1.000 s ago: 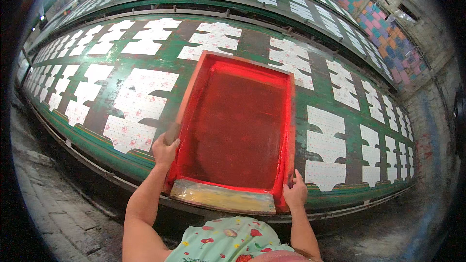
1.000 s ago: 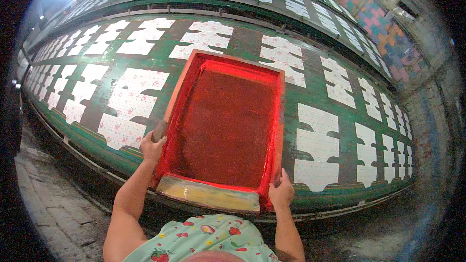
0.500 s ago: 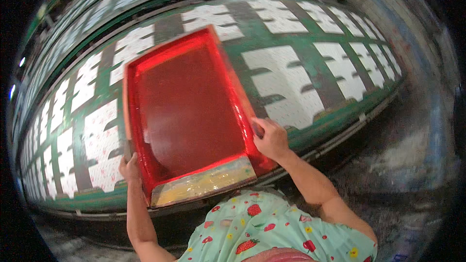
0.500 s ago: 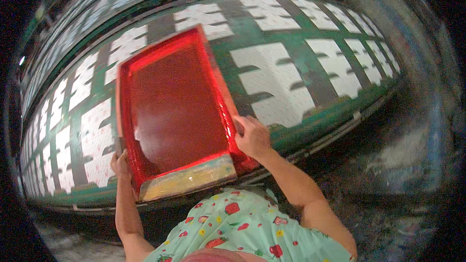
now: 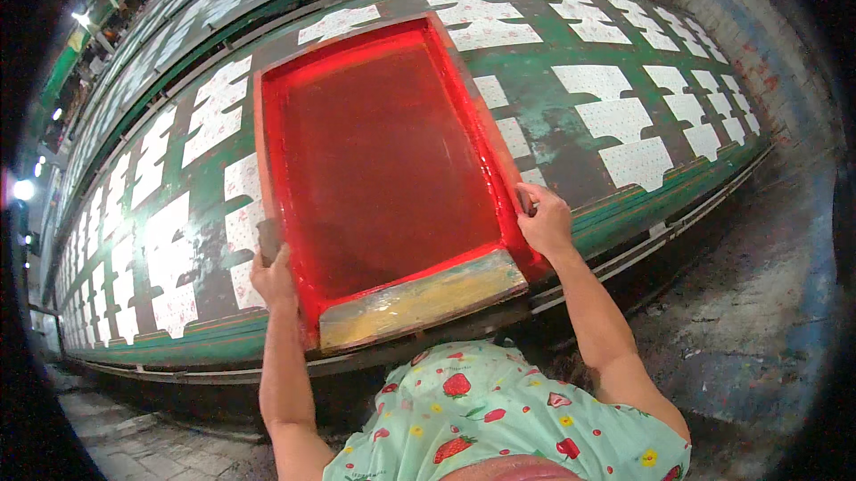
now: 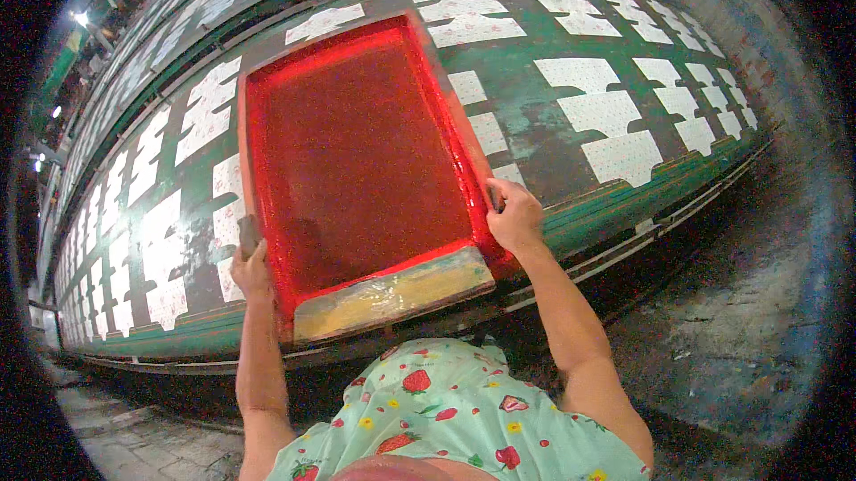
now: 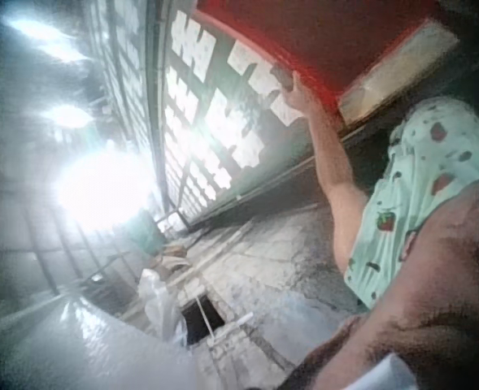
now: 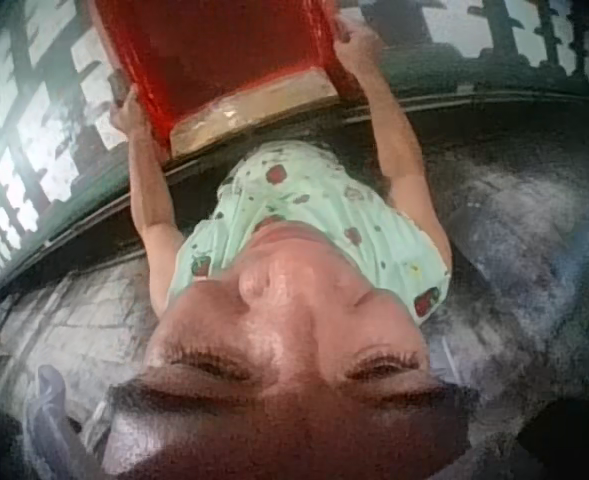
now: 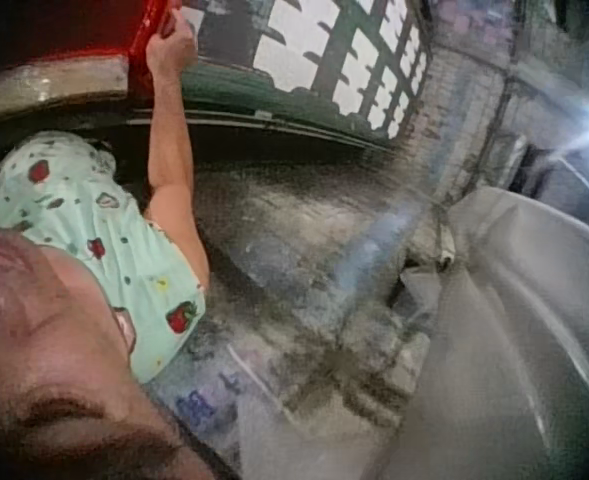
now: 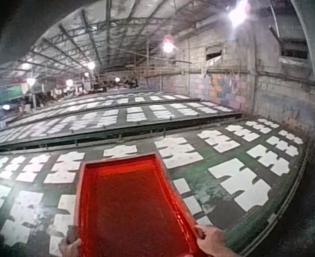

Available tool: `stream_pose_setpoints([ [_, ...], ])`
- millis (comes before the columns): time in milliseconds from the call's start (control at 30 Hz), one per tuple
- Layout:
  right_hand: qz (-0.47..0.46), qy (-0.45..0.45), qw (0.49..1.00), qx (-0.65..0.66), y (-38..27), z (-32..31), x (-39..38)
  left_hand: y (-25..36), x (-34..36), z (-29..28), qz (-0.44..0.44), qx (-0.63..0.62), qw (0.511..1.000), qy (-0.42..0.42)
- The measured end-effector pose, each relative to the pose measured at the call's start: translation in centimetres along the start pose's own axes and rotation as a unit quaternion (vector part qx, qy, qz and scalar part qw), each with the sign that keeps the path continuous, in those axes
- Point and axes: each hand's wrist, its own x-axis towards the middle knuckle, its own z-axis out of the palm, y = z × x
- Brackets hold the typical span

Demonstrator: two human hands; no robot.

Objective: The person holds a red screen-printing frame and repeatedly uses a squeegee to pull red ink across the mesh onto a long green surface with white stenciled shapes. The person moves along the surface, repositioning the frame and repeating the squeegee strokes to apply ink over multiple sections.

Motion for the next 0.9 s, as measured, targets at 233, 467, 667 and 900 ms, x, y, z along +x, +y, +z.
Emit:
stream_pose_setpoints([
  [233, 0.034, 0.029, 0.999, -0.005, 10.8, -7.2, 2.1, -0.8, -8.1, 10.9, -0.023, 0.092, 0.995, 0.017],
  [467, 0.064, -0.007, 0.998, 0.008, 15.2, -10.1, 2.3, 0.7, -11.4, 15.2, 0.045, 0.124, 0.991, 0.016],
  [667, 0.08, -0.032, 0.993, 0.084, 17.5, -10.5, 2.7, 1.8, -13.0, 16.8, 0.072, 0.232, 0.969, 0.055],
  [900, 0.017, -0.076, 0.996, -0.032, 16.2, -11.3, 2.5, 0.3, -12.5, 17.0, 0.083, 0.245, 0.964, 0.055],
])
